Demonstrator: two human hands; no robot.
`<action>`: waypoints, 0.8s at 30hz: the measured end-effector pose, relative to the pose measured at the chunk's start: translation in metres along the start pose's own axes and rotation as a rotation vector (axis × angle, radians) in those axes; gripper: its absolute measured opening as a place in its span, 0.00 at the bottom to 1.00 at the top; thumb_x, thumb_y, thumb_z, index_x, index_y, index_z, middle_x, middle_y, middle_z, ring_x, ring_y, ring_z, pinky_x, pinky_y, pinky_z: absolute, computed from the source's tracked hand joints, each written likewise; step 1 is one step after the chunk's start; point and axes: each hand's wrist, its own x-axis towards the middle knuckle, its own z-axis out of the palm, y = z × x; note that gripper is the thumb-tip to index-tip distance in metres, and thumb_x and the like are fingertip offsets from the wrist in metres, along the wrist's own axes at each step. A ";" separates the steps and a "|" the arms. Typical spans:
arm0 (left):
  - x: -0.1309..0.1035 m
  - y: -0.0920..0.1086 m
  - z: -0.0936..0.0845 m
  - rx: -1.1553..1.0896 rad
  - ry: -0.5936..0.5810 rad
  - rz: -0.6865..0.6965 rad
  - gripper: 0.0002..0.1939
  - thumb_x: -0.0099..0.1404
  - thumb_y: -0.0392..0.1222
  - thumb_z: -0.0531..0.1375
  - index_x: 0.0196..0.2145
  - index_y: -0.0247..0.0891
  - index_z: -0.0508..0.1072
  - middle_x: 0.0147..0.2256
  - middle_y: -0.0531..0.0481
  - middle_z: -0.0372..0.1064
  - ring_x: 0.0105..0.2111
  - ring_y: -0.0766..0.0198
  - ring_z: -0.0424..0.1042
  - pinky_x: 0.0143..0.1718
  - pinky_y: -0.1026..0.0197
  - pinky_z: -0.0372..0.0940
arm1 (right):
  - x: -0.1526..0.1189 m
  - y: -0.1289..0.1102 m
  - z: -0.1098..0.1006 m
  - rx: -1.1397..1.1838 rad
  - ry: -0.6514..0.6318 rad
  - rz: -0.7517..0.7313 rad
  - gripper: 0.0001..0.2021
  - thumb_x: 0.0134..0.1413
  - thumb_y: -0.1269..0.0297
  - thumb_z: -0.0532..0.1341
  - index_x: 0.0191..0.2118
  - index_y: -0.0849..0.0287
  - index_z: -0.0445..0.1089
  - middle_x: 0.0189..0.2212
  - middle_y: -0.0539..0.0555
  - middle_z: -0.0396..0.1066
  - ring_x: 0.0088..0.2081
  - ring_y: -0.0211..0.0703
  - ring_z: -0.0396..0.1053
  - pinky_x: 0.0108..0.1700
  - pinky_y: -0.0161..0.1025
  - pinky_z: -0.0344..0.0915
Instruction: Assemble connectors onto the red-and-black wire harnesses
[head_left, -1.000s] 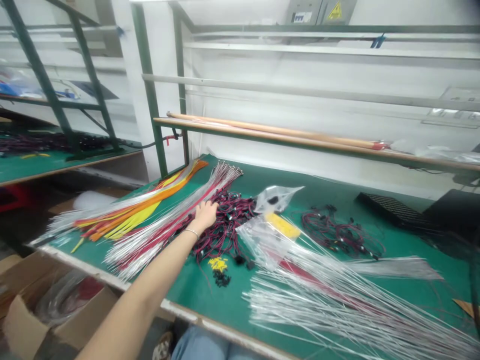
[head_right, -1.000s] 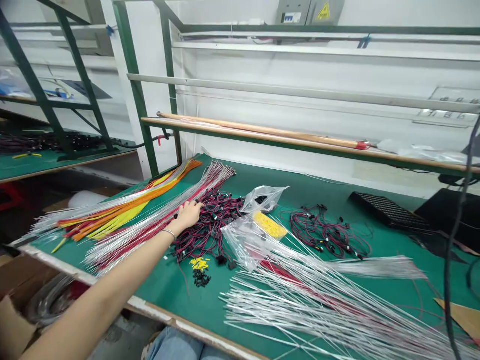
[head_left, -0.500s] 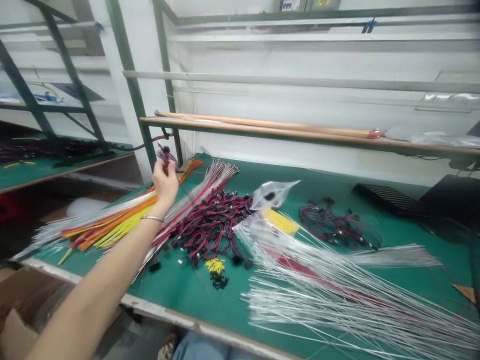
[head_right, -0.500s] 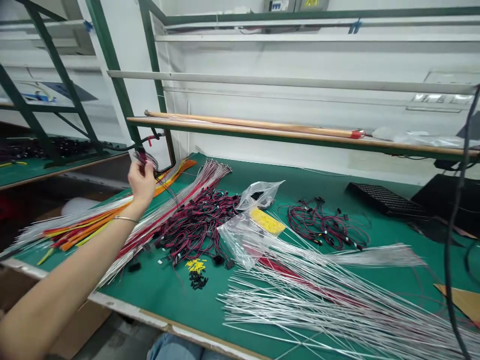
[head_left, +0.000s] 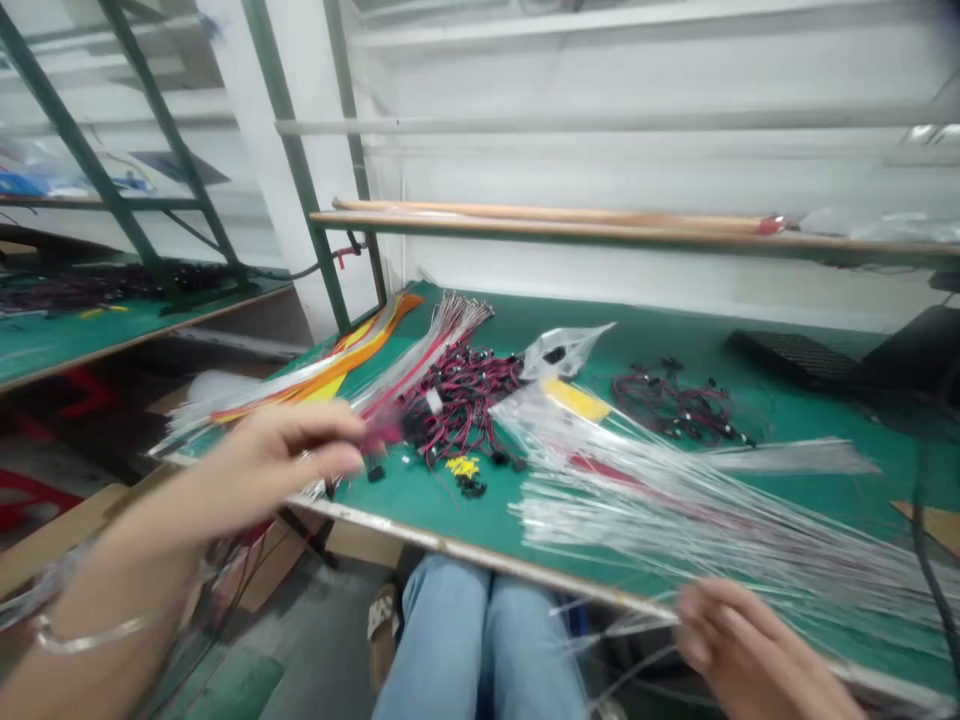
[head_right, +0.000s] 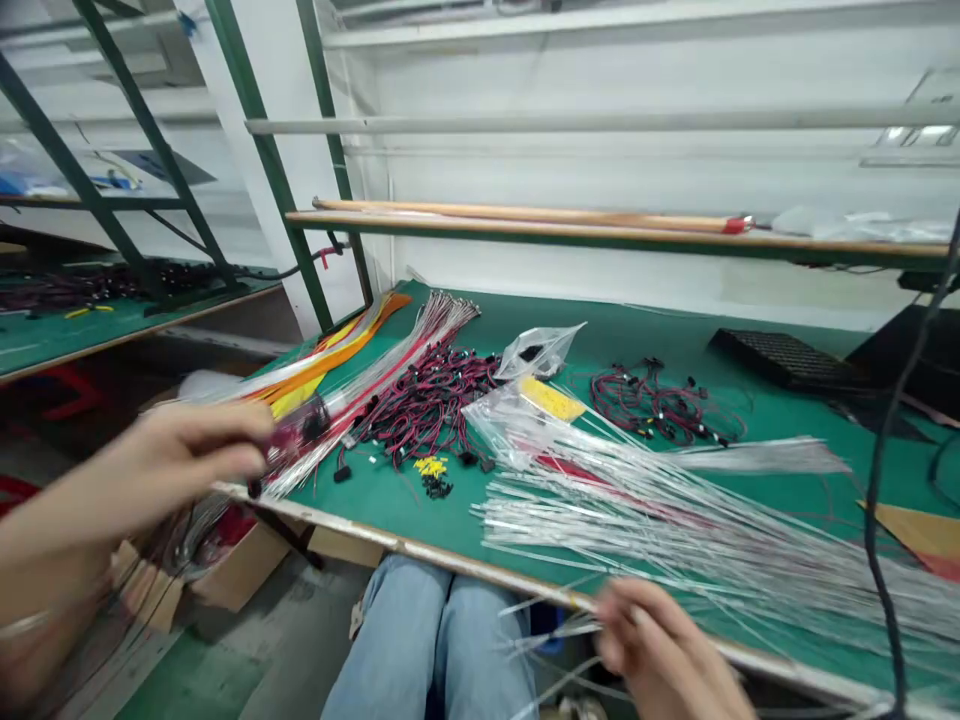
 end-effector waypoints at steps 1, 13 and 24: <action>-0.018 0.008 0.020 -0.036 -0.215 0.004 0.12 0.60 0.46 0.58 0.30 0.33 0.72 0.26 0.54 0.65 0.26 0.71 0.64 0.28 0.70 0.58 | -0.006 0.001 0.026 -0.044 -0.058 0.030 0.13 0.52 0.55 0.59 0.44 0.48 0.68 0.41 0.56 0.70 0.39 0.46 0.68 0.40 0.43 0.67; -0.108 -0.023 0.141 -0.449 -0.498 -0.404 0.10 0.56 0.44 0.60 0.26 0.33 0.72 0.24 0.53 0.63 0.27 0.67 0.60 0.29 0.67 0.53 | -0.001 0.044 0.139 -0.734 -1.027 -0.254 0.11 0.50 0.61 0.63 0.38 0.60 0.67 0.35 0.53 0.65 0.40 0.42 0.62 0.44 0.39 0.59; -0.121 -0.052 0.160 -0.398 0.109 -0.638 0.19 0.62 0.52 0.51 0.23 0.34 0.65 0.22 0.52 0.62 0.25 0.67 0.62 0.27 0.67 0.57 | -0.015 0.072 0.152 -0.499 -0.627 -0.176 0.12 0.54 0.58 0.57 0.26 0.61 0.63 0.42 0.56 0.56 0.48 0.45 0.57 0.53 0.44 0.51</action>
